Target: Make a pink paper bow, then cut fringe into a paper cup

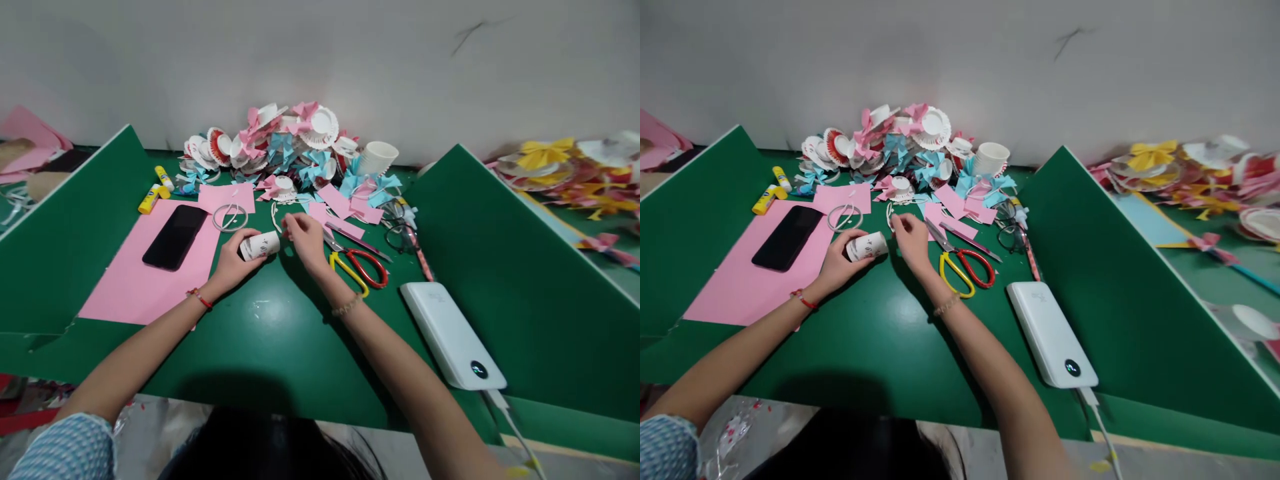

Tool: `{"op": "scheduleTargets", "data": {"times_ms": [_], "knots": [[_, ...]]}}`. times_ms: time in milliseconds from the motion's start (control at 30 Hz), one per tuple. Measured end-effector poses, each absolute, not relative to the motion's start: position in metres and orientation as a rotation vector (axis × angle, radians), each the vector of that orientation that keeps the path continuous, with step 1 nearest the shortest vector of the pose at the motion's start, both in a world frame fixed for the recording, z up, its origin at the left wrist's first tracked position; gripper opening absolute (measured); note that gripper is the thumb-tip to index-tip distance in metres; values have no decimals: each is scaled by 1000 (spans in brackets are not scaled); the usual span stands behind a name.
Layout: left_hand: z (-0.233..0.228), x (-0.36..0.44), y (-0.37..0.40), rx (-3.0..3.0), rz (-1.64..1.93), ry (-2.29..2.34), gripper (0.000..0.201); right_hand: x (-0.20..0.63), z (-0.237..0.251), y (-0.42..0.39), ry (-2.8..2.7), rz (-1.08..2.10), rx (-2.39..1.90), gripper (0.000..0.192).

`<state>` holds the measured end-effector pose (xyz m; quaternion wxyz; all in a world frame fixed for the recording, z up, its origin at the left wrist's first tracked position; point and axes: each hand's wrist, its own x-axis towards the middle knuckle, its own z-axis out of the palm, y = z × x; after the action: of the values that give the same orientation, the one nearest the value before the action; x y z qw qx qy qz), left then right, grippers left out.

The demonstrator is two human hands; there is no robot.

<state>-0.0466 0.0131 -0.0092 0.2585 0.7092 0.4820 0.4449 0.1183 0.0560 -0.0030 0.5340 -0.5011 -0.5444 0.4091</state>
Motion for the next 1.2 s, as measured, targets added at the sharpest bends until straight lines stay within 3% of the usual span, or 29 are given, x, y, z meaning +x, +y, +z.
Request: {"op": "scheduleTargets", "data": {"times_ms": [167, 300, 500, 700, 933, 1200], "knots": [[-11, -45, 9, 2290, 1220, 1059, 16, 144, -12, 2, -1311, 1226, -1167, 49], [-15, -45, 5, 2682, 1270, 804, 26, 147, -12, -11, -1264, 1313, -1156, 37], [-23, -48, 3, 2887, 1116, 791, 33, 151, -15, -17, -1239, 1281, -1134, 30], [-10, -44, 0, 2602, 1137, 755, 52, 150, -12, -23, -1255, 1068, -1100, 19], [-6, -40, -1, 2399, 1288, 795, 39, 148, -12, -30, -1338, 679, -1062, 6], [-9, -34, -6, 2444, 1312, 663, 31, 149, -12, -33, -1738, 225, -844, 7]]}}
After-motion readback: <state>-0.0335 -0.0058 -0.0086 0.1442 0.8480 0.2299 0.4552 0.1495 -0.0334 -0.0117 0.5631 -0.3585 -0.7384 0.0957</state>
